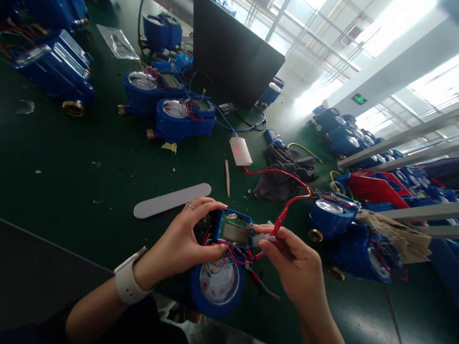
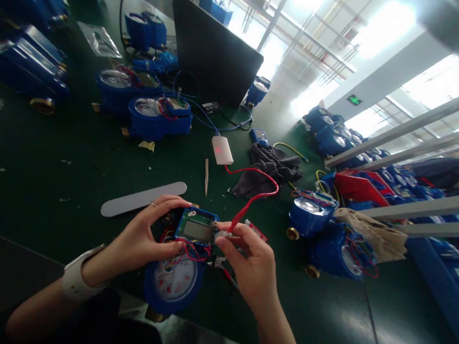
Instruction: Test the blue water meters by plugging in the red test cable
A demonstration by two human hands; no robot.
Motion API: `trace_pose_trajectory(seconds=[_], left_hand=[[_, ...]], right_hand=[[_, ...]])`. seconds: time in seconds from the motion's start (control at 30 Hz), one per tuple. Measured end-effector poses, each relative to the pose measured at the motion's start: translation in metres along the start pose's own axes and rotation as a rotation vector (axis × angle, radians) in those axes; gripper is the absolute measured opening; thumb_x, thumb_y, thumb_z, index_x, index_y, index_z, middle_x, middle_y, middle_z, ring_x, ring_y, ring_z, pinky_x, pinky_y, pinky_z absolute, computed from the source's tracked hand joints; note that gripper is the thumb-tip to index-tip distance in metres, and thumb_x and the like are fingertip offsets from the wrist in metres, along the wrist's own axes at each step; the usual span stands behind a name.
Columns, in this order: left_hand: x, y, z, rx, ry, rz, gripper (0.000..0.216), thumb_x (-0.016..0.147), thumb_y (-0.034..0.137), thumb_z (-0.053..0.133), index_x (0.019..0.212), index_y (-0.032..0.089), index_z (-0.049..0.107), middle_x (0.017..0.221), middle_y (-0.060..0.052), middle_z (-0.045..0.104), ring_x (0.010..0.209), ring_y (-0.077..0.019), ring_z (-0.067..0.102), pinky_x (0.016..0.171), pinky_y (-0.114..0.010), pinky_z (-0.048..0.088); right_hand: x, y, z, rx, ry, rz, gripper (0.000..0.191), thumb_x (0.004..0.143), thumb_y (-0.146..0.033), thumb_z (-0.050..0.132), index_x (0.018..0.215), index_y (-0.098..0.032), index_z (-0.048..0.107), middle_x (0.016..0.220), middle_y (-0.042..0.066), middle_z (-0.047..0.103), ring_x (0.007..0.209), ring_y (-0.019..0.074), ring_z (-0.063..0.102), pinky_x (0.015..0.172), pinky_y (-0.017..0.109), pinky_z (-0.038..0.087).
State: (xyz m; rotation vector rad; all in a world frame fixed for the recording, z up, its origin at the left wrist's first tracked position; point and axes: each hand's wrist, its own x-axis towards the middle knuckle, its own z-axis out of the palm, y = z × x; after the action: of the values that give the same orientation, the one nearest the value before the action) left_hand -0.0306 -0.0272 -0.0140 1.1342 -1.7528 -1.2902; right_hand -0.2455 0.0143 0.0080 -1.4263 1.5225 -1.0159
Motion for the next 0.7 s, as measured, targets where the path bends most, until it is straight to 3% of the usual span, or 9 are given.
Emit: trace_pose_trajectory(seconds=[0.17, 0.37, 0.7], left_hand=[[0.001, -0.0002, 0.0002, 0.005, 0.0, -0.005, 0.053, 0.068, 0.025, 0.072, 0.117, 0.022, 0.055, 0.123, -0.007, 0.052, 0.119, -0.0251, 0.048, 0.105, -0.044, 0.036], [0.0003, -0.0009, -0.0002, 0.006, -0.004, -0.006, 0.053, 0.068, 0.026, 0.072, 0.118, 0.024, 0.055, 0.124, -0.007, 0.052, 0.12, -0.0257, 0.047, 0.105, -0.045, 0.036], [0.0011, -0.002, -0.0001, 0.01, 0.0, 0.007, 0.053, 0.068, 0.026, 0.073, 0.118, 0.024, 0.055, 0.123, -0.007, 0.053, 0.118, -0.0254, 0.049, 0.105, -0.046, 0.037]], right_hand=[[0.0021, -0.0006, -0.0057, -0.047, 0.003, -0.042, 0.012, 0.083, -0.032, 0.067, 0.088, -0.022, 0.071, 0.087, 0.005, 0.073, 0.073, 0.0183, 0.069, 0.058, 0.026, 0.059], [0.003, 0.0022, -0.008, 0.066, 0.067, -0.038, 0.014, 0.084, -0.032, 0.066, 0.091, -0.02, 0.069, 0.088, 0.006, 0.074, 0.074, 0.0184, 0.07, 0.062, 0.028, 0.062], [-0.0006, -0.003, -0.0022, -0.049, 0.05, -0.056, 0.009, 0.081, -0.027, 0.068, 0.087, -0.022, 0.069, 0.089, 0.005, 0.074, 0.078, 0.0203, 0.071, 0.063, 0.029, 0.062]])
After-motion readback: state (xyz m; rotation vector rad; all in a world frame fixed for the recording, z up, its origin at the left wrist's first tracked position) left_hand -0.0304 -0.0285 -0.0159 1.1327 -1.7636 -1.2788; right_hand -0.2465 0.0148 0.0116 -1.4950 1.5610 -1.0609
